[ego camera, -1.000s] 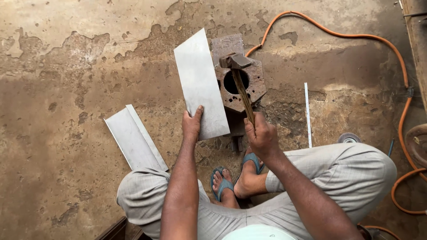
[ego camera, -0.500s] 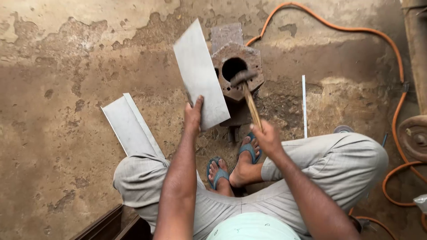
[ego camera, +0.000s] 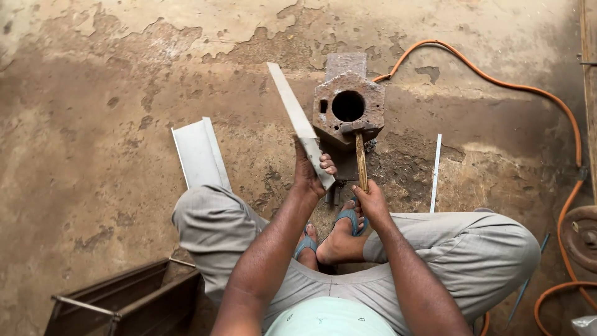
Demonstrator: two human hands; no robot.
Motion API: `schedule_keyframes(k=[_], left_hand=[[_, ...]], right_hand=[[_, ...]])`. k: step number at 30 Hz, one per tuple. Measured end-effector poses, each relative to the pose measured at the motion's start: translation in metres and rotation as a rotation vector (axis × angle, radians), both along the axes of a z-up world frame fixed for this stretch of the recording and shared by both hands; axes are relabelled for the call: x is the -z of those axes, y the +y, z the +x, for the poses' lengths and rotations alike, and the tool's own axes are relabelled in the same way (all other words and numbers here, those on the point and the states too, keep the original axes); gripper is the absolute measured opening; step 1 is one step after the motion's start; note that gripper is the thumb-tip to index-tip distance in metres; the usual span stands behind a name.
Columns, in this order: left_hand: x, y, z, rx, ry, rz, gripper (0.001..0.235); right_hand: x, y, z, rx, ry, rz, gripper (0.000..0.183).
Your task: Manually shaping and cutting metal sheets using a hammer and an angle grinder.
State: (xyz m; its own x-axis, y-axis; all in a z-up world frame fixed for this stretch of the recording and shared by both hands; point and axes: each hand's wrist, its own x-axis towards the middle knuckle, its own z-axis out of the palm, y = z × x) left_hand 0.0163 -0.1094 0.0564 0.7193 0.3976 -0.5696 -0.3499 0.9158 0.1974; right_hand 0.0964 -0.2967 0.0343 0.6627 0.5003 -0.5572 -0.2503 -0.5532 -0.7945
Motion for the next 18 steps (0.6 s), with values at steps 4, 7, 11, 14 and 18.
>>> schedule_keyframes(k=[4, 7, 11, 14, 18], left_hand=[[-0.025, -0.016, 0.003, -0.011, -0.047, 0.034, 0.082], [-0.042, -0.026, 0.003, -0.018, -0.04, 0.027, 0.08], [-0.062, -0.037, 0.002, 0.004, -0.099, 0.051, 0.079], [-0.073, -0.044, 0.002, 0.009, -0.09, 0.084, 0.079], [-0.082, -0.052, 0.004, 0.007, -0.069, 0.102, 0.08]], right_hand=[[-0.003, -0.001, -0.002, 0.008, 0.015, 0.078, 0.018], [-0.008, -0.003, -0.004, 0.016, -0.029, 0.164, 0.021], [-0.021, -0.004, -0.005, 0.001, -0.078, 0.103, 0.032], [-0.031, -0.005, -0.008, -0.01, -0.07, 0.099, 0.036], [-0.043, -0.006, -0.01, -0.039, -0.114, 0.045, 0.039]])
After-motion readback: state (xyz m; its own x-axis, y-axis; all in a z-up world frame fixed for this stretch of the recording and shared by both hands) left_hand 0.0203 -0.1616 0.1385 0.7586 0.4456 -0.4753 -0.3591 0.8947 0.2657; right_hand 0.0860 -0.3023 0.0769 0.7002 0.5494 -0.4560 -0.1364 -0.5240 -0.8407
